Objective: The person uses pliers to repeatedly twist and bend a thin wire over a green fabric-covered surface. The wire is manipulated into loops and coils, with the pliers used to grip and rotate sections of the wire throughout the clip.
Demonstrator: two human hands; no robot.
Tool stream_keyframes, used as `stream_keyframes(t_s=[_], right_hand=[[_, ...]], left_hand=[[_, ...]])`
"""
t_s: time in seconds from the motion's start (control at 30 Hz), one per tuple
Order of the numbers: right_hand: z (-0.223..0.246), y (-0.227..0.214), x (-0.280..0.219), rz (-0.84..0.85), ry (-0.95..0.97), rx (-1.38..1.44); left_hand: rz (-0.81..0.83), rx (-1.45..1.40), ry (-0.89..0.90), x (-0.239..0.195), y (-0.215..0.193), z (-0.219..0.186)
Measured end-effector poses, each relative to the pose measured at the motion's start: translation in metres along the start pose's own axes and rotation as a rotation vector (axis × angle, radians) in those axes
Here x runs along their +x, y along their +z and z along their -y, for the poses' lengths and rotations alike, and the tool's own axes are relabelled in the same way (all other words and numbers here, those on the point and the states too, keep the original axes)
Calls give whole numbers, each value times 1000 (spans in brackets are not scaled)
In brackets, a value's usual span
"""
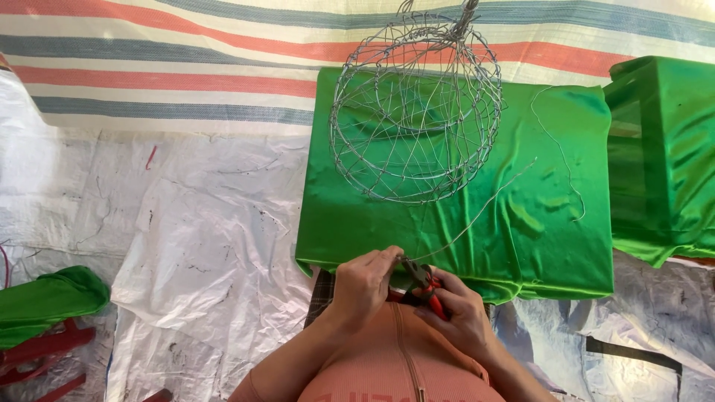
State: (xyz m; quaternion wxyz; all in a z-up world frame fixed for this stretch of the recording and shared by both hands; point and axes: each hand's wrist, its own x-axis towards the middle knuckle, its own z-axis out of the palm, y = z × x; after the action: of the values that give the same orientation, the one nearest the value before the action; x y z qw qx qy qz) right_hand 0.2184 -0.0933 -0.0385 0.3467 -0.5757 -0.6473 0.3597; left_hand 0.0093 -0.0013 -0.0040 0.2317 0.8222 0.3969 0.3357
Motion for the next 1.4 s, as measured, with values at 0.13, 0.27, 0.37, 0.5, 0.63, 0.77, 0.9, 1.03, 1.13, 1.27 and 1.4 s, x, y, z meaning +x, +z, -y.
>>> stream_keyframes(t_s=[0.13, 0.27, 0.37, 0.5, 0.63, 0.77, 0.9, 1.03, 1.13, 1.27, 1.4], right_hand=[[-8, 5, -2, 13, 10, 9], [-12, 8, 0, -109, -77, -105], [-3, 5, 5, -151, -125, -182], [-4, 4, 7, -233, -181, -329], [-10, 9, 6, -388, -299, -586], [-18, 10, 10, -425, -259, -686], [-10, 4, 4, -350, -238, -541], [-8, -9, -2, 78, 19, 152], [-22, -17, -7, 333, 170, 626], [-6, -30, 10, 486, 209, 1074], [8, -36, 22, 598, 203, 1376]], left_hand=[[21, -10, -31, -1, 1, 1], [34, -13, -46, -3, 4, 2], [-23, 30, -17, 0, 4, -2], [-66, 106, 28, -1, 12, 1], [-40, 64, -5, -2, 23, 4], [104, -126, -206, 4, 24, 12], [37, -159, -151, 3, 16, 12], [-92, -115, -64, 6, 9, 19], [-104, -170, -15, 9, 0, 26], [-15, -324, 45, 15, -10, 30], [48, -394, 67, 16, -9, 32]])
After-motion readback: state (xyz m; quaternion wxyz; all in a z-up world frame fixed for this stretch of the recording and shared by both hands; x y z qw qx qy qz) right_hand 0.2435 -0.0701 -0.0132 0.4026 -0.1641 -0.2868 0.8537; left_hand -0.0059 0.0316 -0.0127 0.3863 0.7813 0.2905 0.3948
